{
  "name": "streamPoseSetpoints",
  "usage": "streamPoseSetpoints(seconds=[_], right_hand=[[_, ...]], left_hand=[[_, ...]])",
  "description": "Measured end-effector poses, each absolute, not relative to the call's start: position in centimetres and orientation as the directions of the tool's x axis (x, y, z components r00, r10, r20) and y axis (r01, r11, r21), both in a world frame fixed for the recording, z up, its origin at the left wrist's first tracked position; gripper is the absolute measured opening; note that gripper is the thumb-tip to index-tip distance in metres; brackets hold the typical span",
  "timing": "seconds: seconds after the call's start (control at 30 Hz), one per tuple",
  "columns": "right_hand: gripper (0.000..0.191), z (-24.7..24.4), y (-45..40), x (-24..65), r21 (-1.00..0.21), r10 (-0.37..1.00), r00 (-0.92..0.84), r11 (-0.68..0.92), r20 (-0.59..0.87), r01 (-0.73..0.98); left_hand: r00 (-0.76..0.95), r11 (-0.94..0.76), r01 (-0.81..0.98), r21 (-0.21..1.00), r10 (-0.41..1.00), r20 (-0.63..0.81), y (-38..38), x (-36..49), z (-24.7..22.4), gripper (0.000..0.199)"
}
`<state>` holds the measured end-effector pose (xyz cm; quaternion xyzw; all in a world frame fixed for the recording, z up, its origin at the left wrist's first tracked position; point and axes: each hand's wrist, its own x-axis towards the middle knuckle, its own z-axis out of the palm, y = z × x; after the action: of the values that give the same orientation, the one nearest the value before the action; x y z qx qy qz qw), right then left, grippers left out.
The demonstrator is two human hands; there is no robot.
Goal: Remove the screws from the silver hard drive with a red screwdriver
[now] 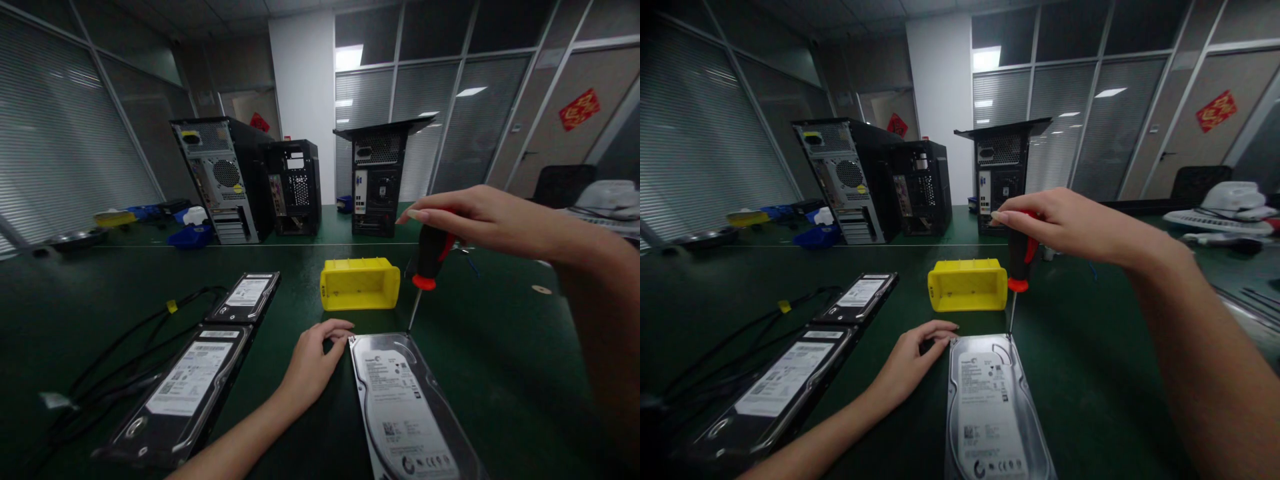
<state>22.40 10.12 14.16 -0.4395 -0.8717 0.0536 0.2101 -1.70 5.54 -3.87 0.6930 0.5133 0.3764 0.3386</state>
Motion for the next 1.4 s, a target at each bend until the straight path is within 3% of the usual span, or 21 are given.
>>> streamPoseSetpoints(seconds=[0.27, 0.47, 0.67, 0.83, 1.13, 1.4], right_hand=[[0.04, 14.0, 10.7, 22.6, -0.377, 0.772, -0.578, 0.635, 0.265, 0.674], [0.035, 13.9, 10.9, 22.1, -0.299, 0.733, -0.602, 0.68, 0.318, 0.67], [0.033, 13.7, 11.3, 22.5, -0.464, 0.754, -0.619, 0.638, 0.219, 0.614], [0.032, 13.7, 11.4, 22.7, -0.509, 0.751, -0.631, 0.627, 0.194, 0.59], [0.037, 13.5, 11.4, 22.9, -0.481, 0.712, -0.661, 0.677, 0.237, 0.557], [0.028, 13.5, 11.2, 22.5, -0.489, 0.678, -0.689, 0.706, 0.256, 0.513]], left_hand=[[0.191, -0.249, 0.455, 0.855, 0.965, 0.179, 5.5, -1.7, -4.0, 0.022], [0.191, -0.246, 0.469, 0.848, 0.966, 0.174, 5.6, -1.6, -3.9, 0.023], [0.189, -0.232, 0.471, 0.851, 0.969, 0.16, 5.3, -1.7, -3.7, 0.023], [0.19, -0.225, 0.463, 0.857, 0.97, 0.152, 5.5, -1.6, -3.7, 0.023], [0.192, -0.226, 0.444, 0.867, 0.969, 0.154, 5.5, -1.6, -3.8, 0.023], [0.192, -0.222, 0.46, 0.86, 0.97, 0.148, 5.4, -1.7, -3.8, 0.024]])
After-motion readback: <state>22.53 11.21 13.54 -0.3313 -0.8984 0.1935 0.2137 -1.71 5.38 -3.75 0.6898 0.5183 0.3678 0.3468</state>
